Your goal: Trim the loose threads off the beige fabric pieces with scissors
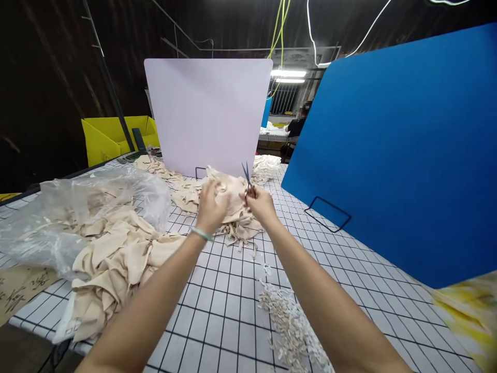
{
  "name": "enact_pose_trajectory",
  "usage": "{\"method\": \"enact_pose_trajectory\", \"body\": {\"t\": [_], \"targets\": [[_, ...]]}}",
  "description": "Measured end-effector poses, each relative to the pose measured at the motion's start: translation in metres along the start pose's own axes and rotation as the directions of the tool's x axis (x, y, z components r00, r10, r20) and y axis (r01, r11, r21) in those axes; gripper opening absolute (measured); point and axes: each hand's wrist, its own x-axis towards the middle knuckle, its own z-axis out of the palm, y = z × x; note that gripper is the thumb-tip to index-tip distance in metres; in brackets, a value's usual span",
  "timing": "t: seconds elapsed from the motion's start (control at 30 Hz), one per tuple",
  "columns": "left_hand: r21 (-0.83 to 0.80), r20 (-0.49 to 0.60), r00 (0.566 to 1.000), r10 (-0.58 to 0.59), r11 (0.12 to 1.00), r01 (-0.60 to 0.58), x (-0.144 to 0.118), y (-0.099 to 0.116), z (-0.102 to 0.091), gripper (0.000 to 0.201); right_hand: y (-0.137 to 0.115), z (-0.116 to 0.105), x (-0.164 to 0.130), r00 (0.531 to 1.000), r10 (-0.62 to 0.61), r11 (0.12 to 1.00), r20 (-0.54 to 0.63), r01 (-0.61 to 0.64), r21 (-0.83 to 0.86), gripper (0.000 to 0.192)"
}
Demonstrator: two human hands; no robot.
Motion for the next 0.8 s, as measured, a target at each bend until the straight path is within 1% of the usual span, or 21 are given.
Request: {"method": "enact_pose_trajectory", "body": {"t": [0.07,0.1,0.13,0.2,0.27,0.33,0.4,0.43,0.47,0.5,0.57,0.6,0.63,0.67,0.7,0.73,0.77,0.8], "targets": [[-0.044,0.14,0.99,-0.013,0.999,0.019,-0.041,-0.019,0.018,0.042,0.023,0.008,-0.037,0.994,0.042,0.999,0.1,-0.042,0.002,0.012],[-0.06,0.196,0.98,-0.02,0.998,0.033,-0.062,-0.027,0.027,0.04,0.033,0.011,-0.06,0.988,0.058,0.998,0.143,-0.058,-0.003,0.011],[-0.069,0.241,0.97,-0.029,0.996,0.047,-0.083,-0.032,0.035,0.036,0.041,0.012,-0.083,0.982,0.072,0.997,0.175,-0.071,-0.008,0.011],[-0.058,0.286,0.957,-0.049,0.996,0.068,-0.118,-0.036,0.047,0.03,0.053,0.009,-0.127,0.971,0.097,0.995,0.219,-0.094,-0.024,0.017],[-0.009,0.308,0.949,-0.067,0.997,0.073,-0.145,-0.033,0.054,0.031,0.06,0.0,-0.16,0.974,0.093,0.99,0.207,-0.069,-0.122,0.019],[0.057,0.339,0.938,-0.072,0.997,0.056,-0.163,-0.028,0.055,0.032,0.066,-0.008,-0.18,0.99,0.03,0.957,0.139,0.011,-0.29,0.015],[0.125,0.38,0.922,-0.071,0.992,0.025,-0.169,-0.027,0.048,0.03,0.072,-0.011,-0.189,0.996,-0.053,0.907,0.073,0.079,-0.413,0.012],[0.159,0.391,0.917,-0.075,0.987,0.013,-0.165,-0.029,0.04,0.028,0.074,-0.011,-0.19,0.996,-0.066,0.903,0.06,0.085,-0.422,0.014],[0.197,0.387,0.918,-0.084,0.98,0.007,-0.158,-0.034,0.03,0.028,0.075,-0.01,-0.189,0.997,-0.053,0.912,0.059,0.072,-0.404,0.019],[0.243,0.364,0.926,-0.102,0.97,0.011,-0.147,-0.041,0.018,0.028,0.075,-0.007,-0.186,0.998,-0.02,0.927,0.068,0.043,-0.371,0.025],[0.353,0.264,0.952,-0.157,0.934,0.056,-0.117,-0.06,-0.011,0.03,0.07,-0.001,-0.178,0.993,0.072,0.954,0.095,-0.041,-0.298,0.035],[0.407,0.217,0.957,-0.192,0.909,0.09,-0.103,-0.07,-0.025,0.031,0.066,0.003,-0.174,0.988,0.114,0.96,0.105,-0.082,-0.268,0.038],[0.451,0.188,0.956,-0.225,0.884,0.119,-0.091,-0.078,-0.038,0.033,0.061,0.007,-0.171,0.983,0.145,0.963,0.108,-0.115,-0.245,0.04],[0.484,0.182,0.95,-0.252,0.864,0.136,-0.085,-0.085,-0.048,0.032,0.056,0.011,-0.17,0.98,0.168,0.965,0.111,-0.14,-0.224,0.042],[0.506,0.197,0.942,-0.273,0.851,0.141,-0.085,-0.09,-0.055,0.029,0.053,0.014,-0.169,0.977,0.183,0.967,0.112,-0.157,-0.202,0.045],[0.517,0.23,0.931,-0.284,0.846,0.131,-0.092,-0.091,-0.058,0.026,0.051,0.016,-0.17,0.974,0.194,0.969,0.118,-0.172,-0.178,0.046],[0.514,0.279,0.917,-0.284,0.851,0.108,-0.106,-0.09,-0.058,0.023,0.051,0.018,-0.172,0.969,0.206,0.971,0.133,-0.186,-0.147,0.045],[0.498,0.338,0.9,-0.275,0.864,0.076,-0.125,-0.085,-0.055,0.023,0.052,0.019,-0.174,0.964,0.218,0.973,0.154,-0.203,-0.109,0.043]]}}
